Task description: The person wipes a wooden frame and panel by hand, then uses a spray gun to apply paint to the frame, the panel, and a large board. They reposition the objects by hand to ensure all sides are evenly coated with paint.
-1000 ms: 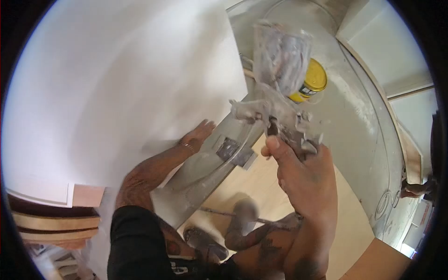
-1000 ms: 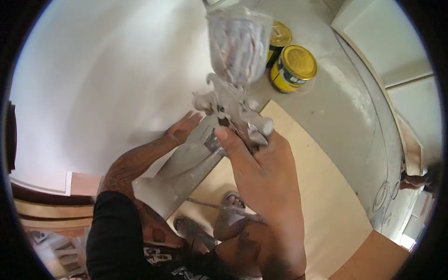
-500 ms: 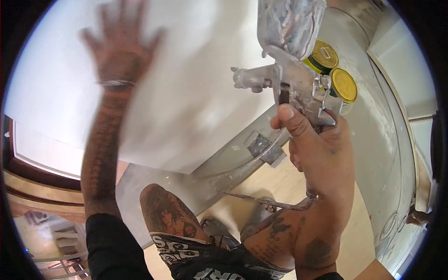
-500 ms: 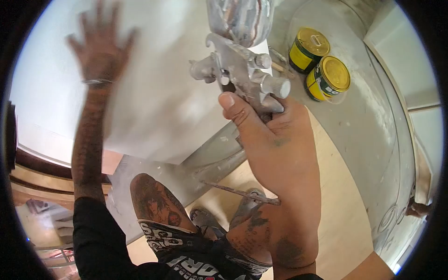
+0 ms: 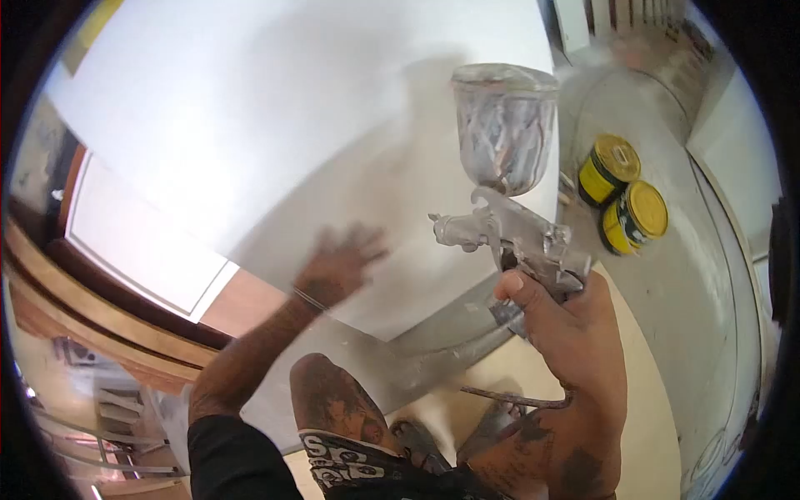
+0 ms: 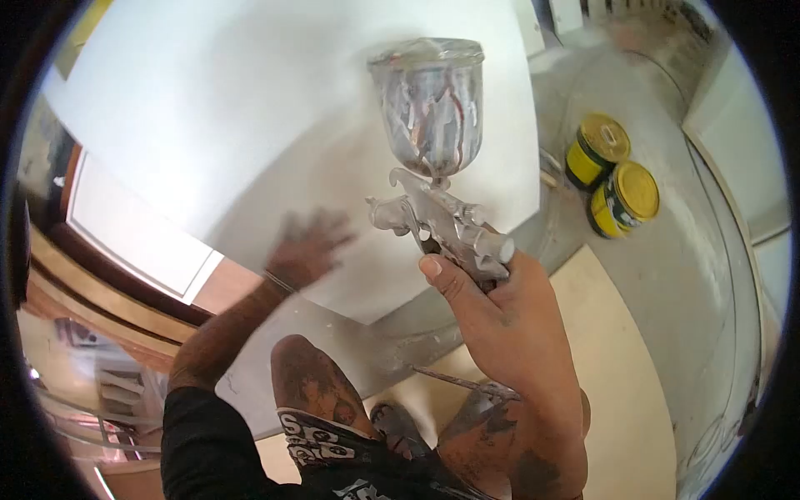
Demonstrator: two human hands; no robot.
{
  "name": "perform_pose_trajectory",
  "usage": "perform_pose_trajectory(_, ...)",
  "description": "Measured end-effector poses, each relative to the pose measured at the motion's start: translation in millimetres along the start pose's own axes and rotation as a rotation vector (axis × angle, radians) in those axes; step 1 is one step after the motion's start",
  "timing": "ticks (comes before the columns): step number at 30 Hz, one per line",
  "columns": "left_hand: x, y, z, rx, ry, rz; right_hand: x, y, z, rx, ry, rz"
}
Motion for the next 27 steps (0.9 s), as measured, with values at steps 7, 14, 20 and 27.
perform_pose_trajectory(7, 305, -269, 43, -0.901, -0.764, -0.565, 55, 39, 15, -0.079, -0.279, -0.243)
perform_pose_trajectory(14, 163, -178, 12, -0.234, -0.344, -0.23, 83, 66, 38, 0.042, -0.309, -0.308)
perform_pose_trajectory(20, 303, -270, 79, -0.484, -0.716, -0.564, 107, 99, 53, 0.111, -0.357, -0.348)
perform_pose_trajectory(27, 309, -267, 82, -0.675, -0.854, -0.516, 116, 124, 60, 0.089, -0.48, -0.243)
Point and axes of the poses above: each hand's wrist, its own z-axis away from the middle knuckle, its own y-axis out of the palm, x = y × z, the point moved 7 cm from there along -z, towards the middle knuckle, and after that the axes turned 1 degree about y, right-handed, at the moved point
